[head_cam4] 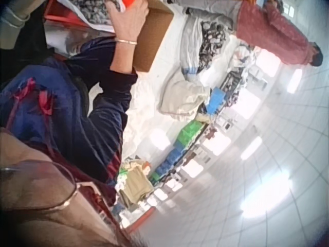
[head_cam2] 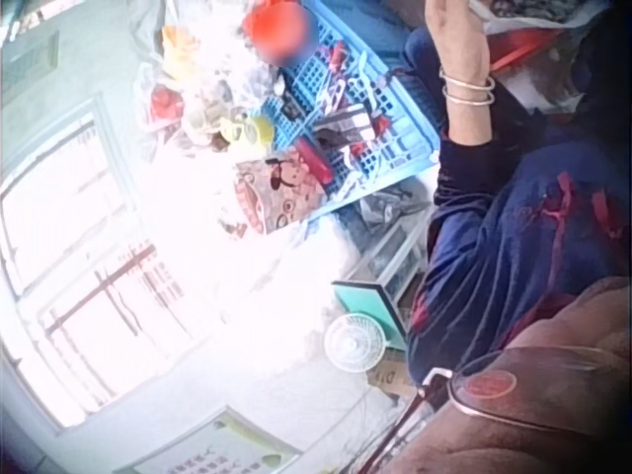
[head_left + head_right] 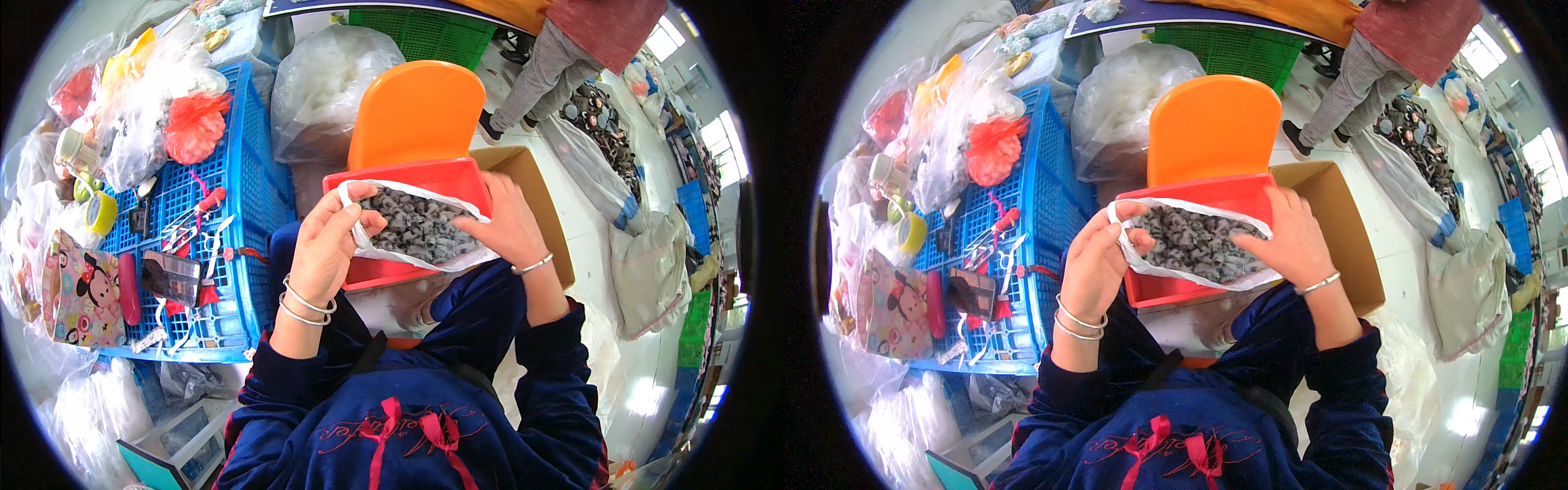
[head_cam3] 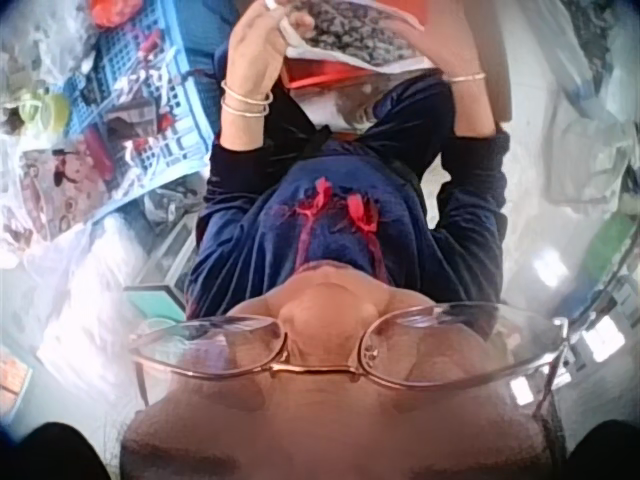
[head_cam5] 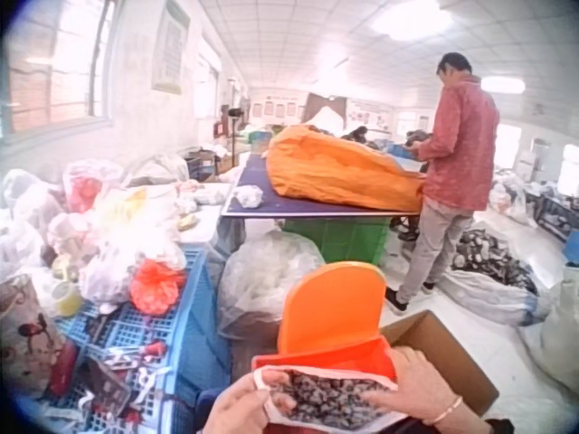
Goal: The person sits on a chair and sorts small grey fuzzy items from a red tray into a white plastic bag. They then transfer more items from a cardboard box into the bag and place the filled bag into the red tray.
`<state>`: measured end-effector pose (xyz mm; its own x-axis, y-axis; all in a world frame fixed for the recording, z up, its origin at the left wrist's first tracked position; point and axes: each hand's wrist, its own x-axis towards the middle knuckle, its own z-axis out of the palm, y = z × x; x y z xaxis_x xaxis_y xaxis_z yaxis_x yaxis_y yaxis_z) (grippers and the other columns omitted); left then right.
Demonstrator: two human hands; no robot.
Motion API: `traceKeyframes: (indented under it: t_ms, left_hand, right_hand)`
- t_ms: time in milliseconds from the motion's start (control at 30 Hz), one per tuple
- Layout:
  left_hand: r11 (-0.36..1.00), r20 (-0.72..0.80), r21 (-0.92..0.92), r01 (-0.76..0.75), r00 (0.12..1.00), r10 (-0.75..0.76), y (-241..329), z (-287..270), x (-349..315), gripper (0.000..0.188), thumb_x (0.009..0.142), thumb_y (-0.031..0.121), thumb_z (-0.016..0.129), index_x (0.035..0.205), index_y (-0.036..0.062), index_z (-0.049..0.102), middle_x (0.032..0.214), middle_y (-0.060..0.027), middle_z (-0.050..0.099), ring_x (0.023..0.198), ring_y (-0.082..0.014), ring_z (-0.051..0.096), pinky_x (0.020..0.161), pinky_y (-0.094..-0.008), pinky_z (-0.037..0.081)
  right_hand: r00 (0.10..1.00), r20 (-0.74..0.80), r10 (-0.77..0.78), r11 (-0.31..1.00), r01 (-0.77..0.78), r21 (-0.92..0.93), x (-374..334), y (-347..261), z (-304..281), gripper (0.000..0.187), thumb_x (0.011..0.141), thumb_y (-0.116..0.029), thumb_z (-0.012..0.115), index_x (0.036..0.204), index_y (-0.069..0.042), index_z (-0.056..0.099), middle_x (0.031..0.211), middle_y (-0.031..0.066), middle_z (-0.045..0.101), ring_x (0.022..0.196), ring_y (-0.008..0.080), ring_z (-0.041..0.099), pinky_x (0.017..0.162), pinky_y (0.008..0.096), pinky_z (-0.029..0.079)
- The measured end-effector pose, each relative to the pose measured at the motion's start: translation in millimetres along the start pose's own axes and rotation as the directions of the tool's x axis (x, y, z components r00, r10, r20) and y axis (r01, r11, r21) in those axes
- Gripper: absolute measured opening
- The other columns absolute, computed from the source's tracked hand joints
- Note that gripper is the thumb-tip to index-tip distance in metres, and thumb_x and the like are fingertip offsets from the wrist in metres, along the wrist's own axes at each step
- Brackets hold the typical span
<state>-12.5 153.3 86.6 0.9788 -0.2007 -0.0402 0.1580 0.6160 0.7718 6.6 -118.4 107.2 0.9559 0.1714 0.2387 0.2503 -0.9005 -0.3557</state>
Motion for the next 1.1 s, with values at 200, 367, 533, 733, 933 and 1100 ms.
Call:
traceKeyframes:
  t_ms: [200, 367, 533, 733, 933, 1100]
  left_hand:
    - [0.91, 0.007, 0.413, -0.032, 0.999, 0.033, -1, -4, 15, 0.018, 0.096, 0.015, 0.055, 0.103, 0.0004, 0.062, 0.1, -0.0045, 0.063, 0.081, -0.0105, 0.059, 0.074, -0.025, 0.047]
    - [0.384, 0.203, 0.881, -0.276, 0.954, 0.22, 21, 28, 53, 0.024, 0.091, 0.019, 0.064, 0.081, -0.0018, 0.061, 0.068, 0.0038, 0.052, 0.065, -0.0044, 0.045, 0.057, -0.0224, 0.039]
    - [0.712, 0.303, 0.686, -0.147, 0.948, -0.096, 13, 95, 78, 0.024, 0.096, 0.021, 0.058, 0.083, 0.0014, 0.059, 0.071, 0.0025, 0.057, 0.067, -0.0039, 0.053, 0.058, -0.0233, 0.044]
    - [0.957, 0.302, 0.277, 0.083, 0.938, -0.169, -30, 74, 89, 0.023, 0.098, 0.021, 0.047, 0.093, 0.0026, 0.06, 0.087, -0.0028, 0.065, 0.075, -0.0104, 0.06, 0.07, -0.0237, 0.047]
    - [0.817, 0.387, 0.559, 0.146, 0.825, -0.412, -47, 35, 96, 0.017, 0.091, 0.015, 0.054, 0.079, 0.0042, 0.057, 0.07, -0.0045, 0.061, 0.058, -0.0141, 0.054, 0.062, -0.0269, 0.045]
    - [0.468, 0.443, 0.78, -0.415, 0.895, 0.054, -68, 33, 84, 0.015, 0.081, 0.002, 0.065, 0.076, 0.0023, 0.051, 0.081, -0.0083, 0.06, 0.071, -0.0196, 0.056, 0.066, -0.0294, 0.046]
  right_hand:
    - [0.869, 0.403, 0.287, 0.947, -0.322, 0.02, -38, 59, -8, 0.029, 0.082, -0.026, 0.064, 0.089, 0.002, 0.064, 0.079, 0.0217, 0.063, 0.075, 0.0372, 0.062, 0.072, 0.0444, 0.049]
    - [0.96, 0.264, 0.091, 0.863, -0.208, 0.46, -26, 21, -34, 0.019, 0.086, -0.016, 0.062, 0.083, 0.002, 0.059, 0.069, 0.0103, 0.057, 0.064, 0.0178, 0.053, 0.059, 0.0322, 0.044]
    - [0.883, 0.233, -0.407, 0.857, 0.28, 0.433, -13, -25, -32, 0.013, 0.084, -0.011, 0.065, 0.087, -0.001, 0.059, 0.079, 0.0129, 0.059, 0.074, 0.0311, 0.06, 0.07, 0.0355, 0.049]
    - [0.875, -0.148, -0.461, 0.794, 0.481, 0.372, 12, -36, -46, 0.01, 0.084, -0.009, 0.063, 0.088, -0.001, 0.058, 0.1, 0.0135, 0.058, 0.091, 0.0354, 0.057, 0.078, 0.04, 0.047]
    - [0.979, -0.019, -0.202, 0.629, 0.144, 0.764, 29, 15, 35, 0.016, 0.097, -0.014, 0.053, 0.094, 0.001, 0.054, 0.095, 0.0108, 0.063, 0.088, 0.0197, 0.061, 0.077, 0.0321, 0.048]
    - [0.933, 0.36, 0.005, 0.617, -0.286, 0.733, 31, 24, 52, 0.025, 0.1, -0.024, 0.048, 0.092, -0.001, 0.056, 0.074, 0.0069, 0.062, 0.059, 0.0116, 0.058, 0.053, 0.0262, 0.047]
